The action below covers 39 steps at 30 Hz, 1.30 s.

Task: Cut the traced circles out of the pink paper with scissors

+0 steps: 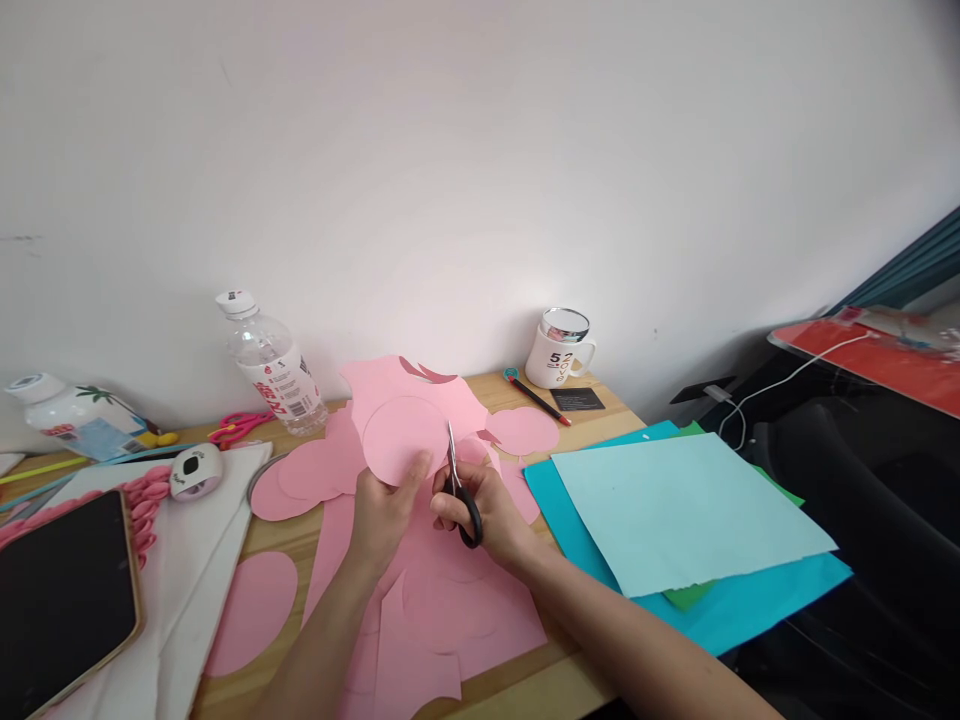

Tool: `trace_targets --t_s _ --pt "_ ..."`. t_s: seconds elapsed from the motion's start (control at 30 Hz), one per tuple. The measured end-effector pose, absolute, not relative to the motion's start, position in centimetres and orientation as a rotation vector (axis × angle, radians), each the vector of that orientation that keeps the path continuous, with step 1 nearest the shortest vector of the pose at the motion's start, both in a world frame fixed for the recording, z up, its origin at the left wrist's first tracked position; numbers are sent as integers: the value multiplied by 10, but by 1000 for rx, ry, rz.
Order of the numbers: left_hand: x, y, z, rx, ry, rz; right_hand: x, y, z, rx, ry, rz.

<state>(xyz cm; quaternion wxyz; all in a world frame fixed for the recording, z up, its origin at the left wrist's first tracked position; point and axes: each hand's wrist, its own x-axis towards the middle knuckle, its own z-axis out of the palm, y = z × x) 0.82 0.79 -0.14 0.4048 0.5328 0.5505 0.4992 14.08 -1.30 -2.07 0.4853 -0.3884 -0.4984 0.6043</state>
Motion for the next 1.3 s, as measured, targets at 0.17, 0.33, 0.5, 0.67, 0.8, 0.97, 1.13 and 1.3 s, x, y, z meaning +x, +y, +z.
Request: trace_targets --t_s 0.17,0.33,0.5,0.67,0.8,0.97,1.13,1.3 --pt "7 7 -3 1372 1350 1212 141 -11 -19 -944 -1173 1445" --pt "6 7 -3 1375 1345 1211 143 -11 -15 -909 -1154 1446" --pt "6 9 -4 1392 1304 1206 144 -11 -16 -925 -1173 1440" --pt "5 9 -5 1375 1283 1184 144 -10 -15 -943 -1198 1430" --pt "5 8 -4 1379 1274 1197 144 -11 -16 -952 -1180 1447" --pt "7 8 0 1386 1253 1203 142 -12 -13 -983 -1173 1448" --pt "8 7 1 1383 1192 1148 142 -13 -11 -986 -1170 1455" --pt "7 7 1 1382 1180 1144 142 -12 -15 -986 -1126 1498"
